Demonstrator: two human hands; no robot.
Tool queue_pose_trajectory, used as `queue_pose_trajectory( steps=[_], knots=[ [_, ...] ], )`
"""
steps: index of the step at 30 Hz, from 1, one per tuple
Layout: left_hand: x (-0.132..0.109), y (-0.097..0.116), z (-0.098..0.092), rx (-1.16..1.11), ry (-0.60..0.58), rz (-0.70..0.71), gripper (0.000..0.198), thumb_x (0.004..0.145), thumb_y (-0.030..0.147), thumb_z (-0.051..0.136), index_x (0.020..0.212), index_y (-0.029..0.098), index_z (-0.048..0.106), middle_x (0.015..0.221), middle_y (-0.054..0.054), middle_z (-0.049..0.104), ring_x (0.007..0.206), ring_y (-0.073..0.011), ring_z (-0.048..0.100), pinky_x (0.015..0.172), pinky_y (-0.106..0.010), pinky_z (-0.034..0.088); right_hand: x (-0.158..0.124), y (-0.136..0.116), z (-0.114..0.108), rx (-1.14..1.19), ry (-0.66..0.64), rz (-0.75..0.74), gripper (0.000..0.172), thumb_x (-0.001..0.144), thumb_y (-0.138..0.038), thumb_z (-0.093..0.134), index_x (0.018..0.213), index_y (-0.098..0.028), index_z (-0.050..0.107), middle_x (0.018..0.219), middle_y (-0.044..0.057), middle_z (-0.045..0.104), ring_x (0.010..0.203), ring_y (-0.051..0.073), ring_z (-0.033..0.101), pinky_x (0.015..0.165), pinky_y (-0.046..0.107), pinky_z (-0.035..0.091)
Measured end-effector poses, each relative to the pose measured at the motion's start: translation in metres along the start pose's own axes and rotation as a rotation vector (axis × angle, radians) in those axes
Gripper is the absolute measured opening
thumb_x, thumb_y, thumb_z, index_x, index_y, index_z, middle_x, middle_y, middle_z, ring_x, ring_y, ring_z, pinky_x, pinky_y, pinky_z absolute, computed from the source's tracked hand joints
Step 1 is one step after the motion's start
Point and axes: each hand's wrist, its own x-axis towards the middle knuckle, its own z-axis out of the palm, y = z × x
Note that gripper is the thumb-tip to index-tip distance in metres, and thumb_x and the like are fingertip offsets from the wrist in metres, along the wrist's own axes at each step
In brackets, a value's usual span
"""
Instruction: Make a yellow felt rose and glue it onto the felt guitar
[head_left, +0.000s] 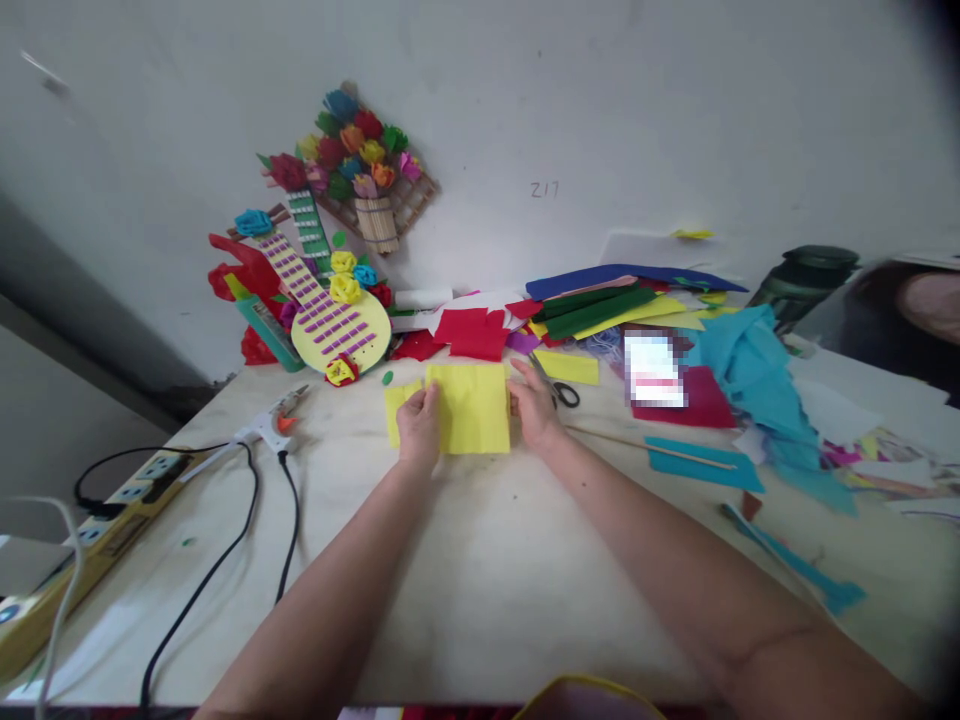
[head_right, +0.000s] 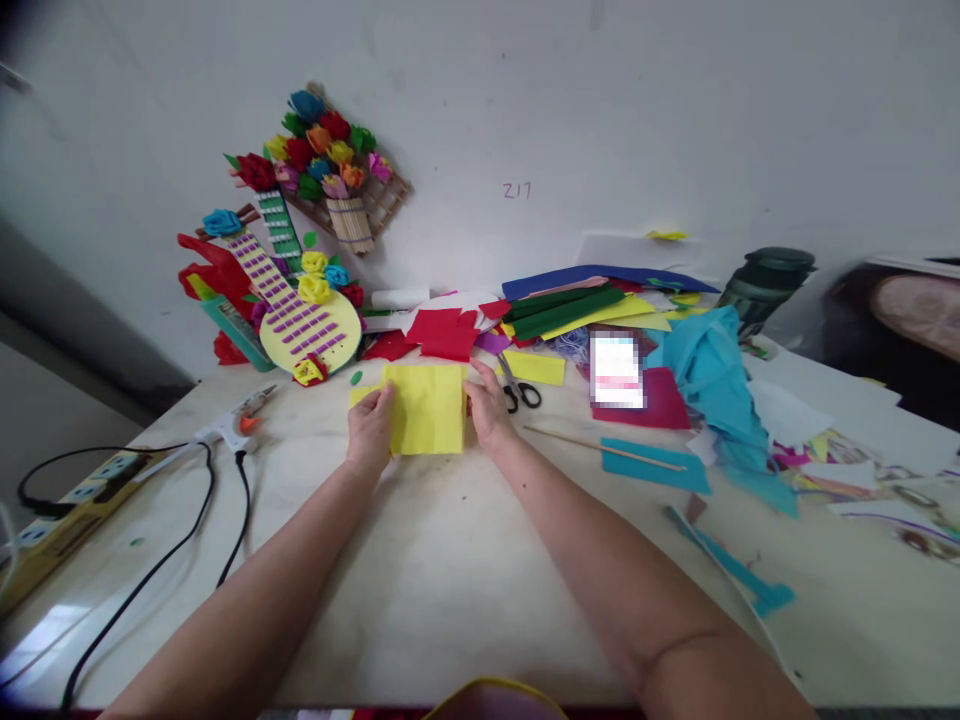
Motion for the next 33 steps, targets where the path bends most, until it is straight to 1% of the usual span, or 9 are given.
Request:
queue_pose_trajectory(
  steps=[3, 5, 11, 14, 17, 20, 23, 29, 33],
  knots=[
    [0.000, 0.000, 0.000, 0.002, 0.004, 0.023, 0.037, 0.065, 0.051, 0.057, 0.055, 0.017, 0.044, 0.048, 0.003, 0.038, 0.044, -0.0083, 0.037, 0.039, -0.020, 0.026, 0.000, 0.004, -0.001, -0.054, 0.020, -0.112, 0.043, 0.063, -0.024, 0.050, 0.106, -0.026, 0.047, 0.059, -0.005, 0.057, 0.053, 0.012, 0.051, 0.047, 0.022, 0.037],
    [0.000, 0.000, 0.001, -0.002, 0.005, 0.022, 0.037, 0.065, 0.051, 0.057, 0.055, 0.018, 0.044, 0.047, 0.003, 0.038, 0.044, -0.0083, 0.037, 0.038, -0.020, 0.025, 0.001, 0.006, -0.001, -0.073, 0.039, -0.139, 0.036, 0.063, -0.023, 0.049, 0.099, -0.026, 0.048, 0.059, -0.005, 0.056, 0.052, 0.012, 0.051, 0.048, 0.022, 0.036],
    [-0.003, 0.003, 0.002, -0.001, 0.010, 0.030, 0.037, 0.065, 0.051, 0.057, 0.055, 0.018, 0.044, 0.047, 0.004, 0.037, 0.044, -0.0082, 0.036, 0.039, -0.020, 0.026, 0.001, 0.006, 0.002, -0.049, 0.020, -0.077, 0.012, 0.062, -0.026, 0.052, 0.073, -0.021, 0.053, 0.059, -0.004, 0.057, 0.051, 0.012, 0.049, 0.048, 0.023, 0.036],
    [-0.004, 0.004, 0.002, -0.003, 0.015, 0.031, 0.037, 0.065, 0.050, 0.057, 0.055, 0.017, 0.044, 0.048, 0.004, 0.038, 0.045, -0.0081, 0.037, 0.039, -0.020, 0.026, 0.000, 0.004, 0.002, 0.025, -0.005, -0.046, 0.018, 0.065, -0.037, 0.051, 0.068, -0.019, 0.053, 0.056, -0.003, 0.055, 0.050, 0.012, 0.048, 0.046, 0.023, 0.034],
    [-0.004, 0.004, 0.002, -0.002, 0.016, 0.034, 0.037, 0.065, 0.050, 0.057, 0.055, 0.017, 0.044, 0.048, 0.004, 0.038, 0.045, -0.0077, 0.037, 0.040, -0.019, 0.027, -0.002, 0.003, 0.002, -0.029, 0.014, -0.116, 0.025, 0.065, -0.043, 0.054, 0.064, -0.019, 0.052, 0.055, -0.003, 0.051, 0.050, 0.011, 0.045, 0.047, 0.023, 0.034],
    [-0.004, 0.003, 0.001, -0.010, 0.004, 0.029, 0.036, 0.064, 0.050, 0.058, 0.055, 0.017, 0.045, 0.049, 0.004, 0.038, 0.046, -0.0078, 0.038, 0.040, -0.019, 0.028, -0.002, 0.003, 0.001, -0.161, 0.030, -0.185, 0.022, 0.061, -0.039, 0.060, 0.061, -0.018, 0.051, 0.054, -0.005, 0.047, 0.052, 0.010, 0.042, 0.051, 0.023, 0.034],
    [-0.005, 0.004, 0.001, -0.025, -0.016, 0.025, 0.035, 0.064, 0.049, 0.059, 0.057, 0.017, 0.047, 0.049, 0.004, 0.039, 0.047, -0.0080, 0.039, 0.041, -0.019, 0.029, 0.000, 0.005, -0.001, -0.239, 0.044, -0.210, 0.020, 0.064, -0.038, 0.057, 0.062, -0.019, 0.050, 0.053, -0.005, 0.044, 0.051, 0.010, 0.039, 0.051, 0.023, 0.033],
    [-0.006, 0.003, 0.002, -0.080, -0.040, 0.026, 0.034, 0.061, 0.048, 0.061, 0.061, 0.016, 0.053, 0.051, 0.004, 0.043, 0.049, -0.0085, 0.043, 0.046, -0.020, 0.033, 0.000, 0.003, -0.002, -0.341, 0.078, -0.245, 0.019, 0.068, -0.038, 0.051, 0.065, -0.020, 0.047, 0.054, -0.005, 0.041, 0.052, 0.011, 0.038, 0.051, 0.023, 0.031],
    [-0.005, 0.001, 0.003, -0.168, -0.102, -0.016, 0.034, 0.059, 0.047, 0.064, 0.070, 0.015, 0.057, 0.055, 0.003, 0.049, 0.050, -0.0089, 0.046, 0.049, -0.021, 0.036, -0.005, -0.004, 0.000, -0.374, 0.082, -0.258, 0.018, 0.069, -0.036, 0.050, 0.063, -0.021, 0.043, 0.054, -0.005, 0.039, 0.053, 0.011, 0.036, 0.052, 0.023, 0.030]
  ],
)
